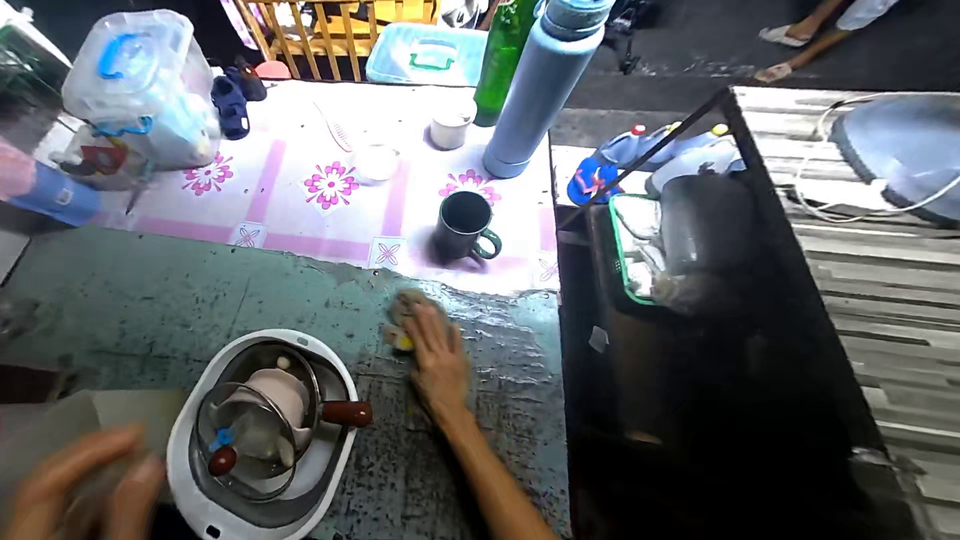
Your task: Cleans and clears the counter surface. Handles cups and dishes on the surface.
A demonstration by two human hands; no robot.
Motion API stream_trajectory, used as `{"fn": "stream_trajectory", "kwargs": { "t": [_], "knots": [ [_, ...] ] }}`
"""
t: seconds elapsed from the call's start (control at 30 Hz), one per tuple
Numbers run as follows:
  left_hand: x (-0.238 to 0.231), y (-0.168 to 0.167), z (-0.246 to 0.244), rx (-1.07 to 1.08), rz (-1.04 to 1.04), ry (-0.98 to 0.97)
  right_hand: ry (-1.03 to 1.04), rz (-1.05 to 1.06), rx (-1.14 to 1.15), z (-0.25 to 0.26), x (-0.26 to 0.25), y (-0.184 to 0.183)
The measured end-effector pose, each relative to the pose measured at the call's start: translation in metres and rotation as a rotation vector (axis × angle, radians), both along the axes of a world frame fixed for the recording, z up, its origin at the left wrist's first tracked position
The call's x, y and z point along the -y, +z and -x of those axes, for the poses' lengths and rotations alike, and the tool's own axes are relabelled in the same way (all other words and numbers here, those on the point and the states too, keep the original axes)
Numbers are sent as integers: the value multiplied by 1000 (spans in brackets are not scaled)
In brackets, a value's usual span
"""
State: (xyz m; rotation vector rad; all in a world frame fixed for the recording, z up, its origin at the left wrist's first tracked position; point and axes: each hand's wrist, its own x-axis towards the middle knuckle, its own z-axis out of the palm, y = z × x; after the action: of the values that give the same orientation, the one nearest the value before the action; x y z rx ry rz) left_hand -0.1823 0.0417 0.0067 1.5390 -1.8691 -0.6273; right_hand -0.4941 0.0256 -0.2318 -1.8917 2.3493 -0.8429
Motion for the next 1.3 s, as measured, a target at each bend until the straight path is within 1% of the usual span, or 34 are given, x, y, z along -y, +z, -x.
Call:
{"fn": "stream_trajectory", "kwargs": {
  "t": [0.07, 0.13, 0.17, 0.2, 0.23, 0.3, 0.37, 0.43, 0.5, 0.63, 0.73, 0.83, 1.0, 1.1, 1.2, 1.3],
  "knots": [
    [57, 4, 74, 80, 69, -194, -232, -28, -53, 41, -32, 8],
    [112, -10, 152, 197, 127, -366, -393, -63, -68, 80, -43, 12],
    [138, -23, 188, 247, 101, -427, -437, -60, -74, 96, -41, 12],
    [161, -35, 224, 288, 14, -461, -469, -50, -85, 108, -33, 11],
    [181, -45, 257, 325, -115, -480, -483, -42, -94, 117, -21, 10],
    [213, -64, 311, 334, -322, -471, -486, -24, -110, 132, 7, 7],
    [231, -79, 348, 369, -398, -458, -484, -27, -114, 149, 36, 6],
    [238, -88, 369, 497, -374, -459, -480, -42, -107, 167, 63, 7],
    [244, -89, 372, 584, -293, -471, -467, -62, -96, 183, 89, 10],
    [260, -83, 353, 602, -274, -550, -419, -74, -60, 211, 136, 8],
    [279, -83, 335, 661, -239, -548, -429, -81, -59, 223, 162, 5],
    [310, -85, 312, 706, -196, -523, -427, -56, -55, 224, 180, 4],
    [362, -98, 278, 654, -159, -476, -425, -45, -36, 222, 197, 2],
    [382, -96, 275, 650, -244, -429, -372, -45, -32, 200, 196, 3],
    [394, -103, 282, 744, -359, -448, -198, -33, 3, 146, 187, 1],
    [396, -113, 289, 729, -353, -430, -31, 36, 46, 94, 175, -2]
  ]
}}
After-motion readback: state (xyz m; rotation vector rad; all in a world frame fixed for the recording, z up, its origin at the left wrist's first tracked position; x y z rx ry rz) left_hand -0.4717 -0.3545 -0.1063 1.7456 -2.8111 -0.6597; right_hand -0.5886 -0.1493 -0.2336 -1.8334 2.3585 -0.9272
